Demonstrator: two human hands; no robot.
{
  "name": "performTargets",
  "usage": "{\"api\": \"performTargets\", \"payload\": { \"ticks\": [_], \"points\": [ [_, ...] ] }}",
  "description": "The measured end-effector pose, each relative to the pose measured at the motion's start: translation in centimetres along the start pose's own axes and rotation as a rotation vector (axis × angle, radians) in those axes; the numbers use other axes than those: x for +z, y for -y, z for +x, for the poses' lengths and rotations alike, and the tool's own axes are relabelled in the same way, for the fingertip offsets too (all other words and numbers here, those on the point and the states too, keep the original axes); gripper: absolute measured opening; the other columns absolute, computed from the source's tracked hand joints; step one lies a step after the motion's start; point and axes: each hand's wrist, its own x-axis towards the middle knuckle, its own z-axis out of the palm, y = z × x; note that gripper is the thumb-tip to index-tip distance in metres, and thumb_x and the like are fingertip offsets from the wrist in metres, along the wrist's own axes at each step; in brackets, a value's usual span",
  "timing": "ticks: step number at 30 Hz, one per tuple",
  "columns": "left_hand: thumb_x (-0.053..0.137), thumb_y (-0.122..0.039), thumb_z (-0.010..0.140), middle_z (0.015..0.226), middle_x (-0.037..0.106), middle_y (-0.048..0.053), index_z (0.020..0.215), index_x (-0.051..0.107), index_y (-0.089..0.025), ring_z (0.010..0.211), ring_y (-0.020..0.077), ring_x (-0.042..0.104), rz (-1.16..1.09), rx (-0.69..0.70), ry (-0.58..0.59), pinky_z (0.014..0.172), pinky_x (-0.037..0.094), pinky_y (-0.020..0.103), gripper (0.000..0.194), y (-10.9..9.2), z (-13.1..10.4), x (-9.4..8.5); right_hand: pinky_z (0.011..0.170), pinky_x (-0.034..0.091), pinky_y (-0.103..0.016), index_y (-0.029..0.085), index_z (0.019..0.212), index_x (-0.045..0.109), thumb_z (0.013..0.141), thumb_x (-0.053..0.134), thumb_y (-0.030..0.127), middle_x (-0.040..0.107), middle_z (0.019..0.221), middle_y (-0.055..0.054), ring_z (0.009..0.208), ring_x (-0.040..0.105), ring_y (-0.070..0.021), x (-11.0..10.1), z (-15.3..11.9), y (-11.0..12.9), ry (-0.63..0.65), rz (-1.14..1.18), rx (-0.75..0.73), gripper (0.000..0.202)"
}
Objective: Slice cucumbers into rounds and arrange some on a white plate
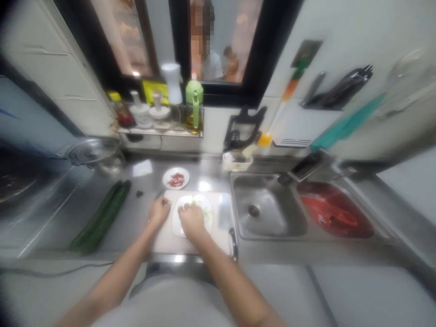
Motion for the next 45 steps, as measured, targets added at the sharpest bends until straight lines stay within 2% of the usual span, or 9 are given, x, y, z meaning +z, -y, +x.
{"api": "performTargets", "payload": {
  "ticks": [8,13,22,27,30,32,37,40,45],
  "points": [
    [0.059,-0.027,0.075,0.081,0.067,0.004,0.09,0.066,-0.018,0.078,0.0176,0.062,-0.36,-0.043,-0.035,0.076,0.045,0.028,0.019,0.8,-0.2,-0.1,0.073,0.039,-0.034,0.017,0.1,0.064,0.088,0.047,0.016,0.064,0.094,-0.013,0.091,0.057,-0.0233,0.9,0.2,0.2,-0.008,0.043,-0.002,0.021],
    [0.065,-0.035,0.073,0.082,0.067,0.005,0.087,0.068,-0.015,0.074,0.0158,0.062,-0.678,0.124,0.119,0.071,0.048,0.027,0.025,-0.6,-1.3,-1.9,0.072,0.039,-0.032,0.02,0.105,0.061,0.09,0.043,0.019,0.061,0.097,-0.011,0.093,0.053,-0.0229,1.8,0.6,-0.1,-0.053,0.116,0.06,0.023],
    [0.067,-0.035,0.075,0.077,0.061,0.0,0.097,0.062,-0.018,0.076,0.0132,0.058,-0.699,0.414,0.242,0.076,0.044,0.026,0.028,-3.3,-3.4,-4.6,0.076,0.039,-0.028,0.023,0.121,0.055,0.094,0.04,0.026,0.056,0.106,-0.008,0.1,0.049,-0.02,1.9,0.7,-0.6,-0.196,0.475,0.12,0.031],
    [0.067,-0.034,0.076,0.077,0.059,0.0,0.102,0.058,-0.018,0.077,0.0129,0.058,-0.731,0.445,0.301,0.077,0.043,0.026,0.032,-4.2,-4.1,-5.3,0.081,0.038,-0.029,0.02,0.102,0.063,0.09,0.046,0.021,0.057,0.1,-0.006,0.097,0.05,-0.0188,2.2,0.9,-0.8,-0.208,0.66,0.086,0.021],
    [0.072,-0.037,0.072,0.078,0.059,0.0,0.102,0.057,-0.018,0.077,0.0121,0.058,-0.835,0.349,0.341,0.076,0.043,0.024,0.039,-4.3,-4.3,-5.0,0.083,0.038,-0.03,0.019,0.089,0.063,0.088,0.047,0.019,0.058,0.093,-0.004,0.093,0.05,-0.018,2.1,1.1,-1.0,-0.251,0.738,0.06,0.016],
    [0.072,-0.042,0.07,0.082,0.061,0.001,0.107,0.056,-0.019,0.077,0.0118,0.059,-0.957,0.172,0.404,0.07,0.044,0.022,0.046,-4.1,-4.6,-4.7,0.083,0.038,-0.03,0.018,0.086,0.062,0.087,0.047,0.019,0.059,0.09,-0.003,0.091,0.051,-0.017,1.9,1.1,-1.2,-0.3,0.797,0.039,0.015],
    [0.052,-0.06,0.082,0.085,0.066,0.005,0.113,0.056,-0.021,0.067,0.0121,0.063,-1.355,-0.32,0.785,0.052,0.044,0.019,0.049,-4.1,-5.7,-4.3,0.085,0.038,-0.03,0.019,0.082,0.063,0.086,0.049,0.022,0.062,0.088,-0.003,0.09,0.053,-0.0163,1.2,1.1,-1.5,-0.394,0.903,-0.013,0.015],
    [0.053,-0.054,0.085,0.079,0.066,0.004,0.105,0.058,-0.019,0.065,0.0117,0.063,-1.477,-0.379,0.903,0.051,0.045,0.018,0.04,-4.5,-6.1,-4.2,0.084,0.038,-0.03,0.019,0.083,0.064,0.084,0.05,0.021,0.062,0.088,-0.003,0.09,0.054,-0.0163,0.9,1.0,-1.6,-0.395,0.942,-0.039,0.014],
    [0.059,-0.041,0.085,0.076,0.064,0.002,0.106,0.059,-0.019,0.064,0.0093,0.061,-1.537,-0.347,0.832,0.053,0.045,0.017,0.031,-5.0,-6.1,-4.2,0.086,0.038,-0.031,0.019,0.083,0.065,0.084,0.051,0.021,0.063,0.089,-0.004,0.091,0.054,-0.0164,0.7,0.8,-1.5,-0.431,0.998,-0.085,0.014]
  ]
}}
